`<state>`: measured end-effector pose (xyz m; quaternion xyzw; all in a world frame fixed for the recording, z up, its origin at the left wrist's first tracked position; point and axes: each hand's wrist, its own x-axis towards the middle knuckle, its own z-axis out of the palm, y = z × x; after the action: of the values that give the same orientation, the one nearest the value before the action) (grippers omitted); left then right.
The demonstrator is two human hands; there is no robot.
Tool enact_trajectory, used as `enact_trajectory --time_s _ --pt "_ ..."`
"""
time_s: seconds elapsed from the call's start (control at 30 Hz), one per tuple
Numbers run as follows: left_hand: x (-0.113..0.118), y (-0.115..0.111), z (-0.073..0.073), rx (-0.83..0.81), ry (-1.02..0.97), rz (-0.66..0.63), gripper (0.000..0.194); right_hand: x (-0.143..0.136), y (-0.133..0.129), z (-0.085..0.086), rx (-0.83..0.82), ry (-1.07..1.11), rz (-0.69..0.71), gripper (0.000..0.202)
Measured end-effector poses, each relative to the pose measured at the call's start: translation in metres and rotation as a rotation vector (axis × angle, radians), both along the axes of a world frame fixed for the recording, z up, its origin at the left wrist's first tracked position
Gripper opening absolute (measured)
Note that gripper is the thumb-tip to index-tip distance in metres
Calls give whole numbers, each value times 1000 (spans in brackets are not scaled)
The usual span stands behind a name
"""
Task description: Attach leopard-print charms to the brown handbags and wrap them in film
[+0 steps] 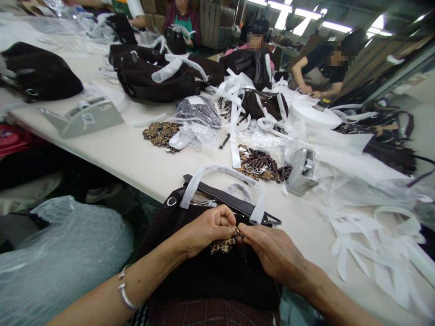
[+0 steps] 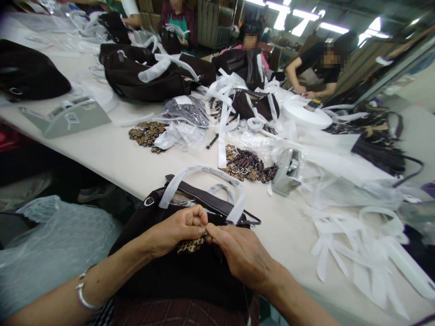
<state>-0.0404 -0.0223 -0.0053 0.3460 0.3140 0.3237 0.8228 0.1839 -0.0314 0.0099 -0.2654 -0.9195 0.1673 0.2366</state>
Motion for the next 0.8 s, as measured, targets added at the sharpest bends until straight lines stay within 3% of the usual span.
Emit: enact_trajectory --time_s 0.33,0.43,0.6,0.8 --pt "0 9 -3 -224 -49 -25 48 -3 0 1 72 -31 3 44" --pt "0 11 -4 -229 1 -35 45 -3 3 2 15 -74 56 40" --pt "0 17 3 -276 57 -88 41 -1 4 -6 -129 40 -109 34" --pt "-5 18 0 -292 65 -91 43 2 5 -7 -98 -35 -27 40"
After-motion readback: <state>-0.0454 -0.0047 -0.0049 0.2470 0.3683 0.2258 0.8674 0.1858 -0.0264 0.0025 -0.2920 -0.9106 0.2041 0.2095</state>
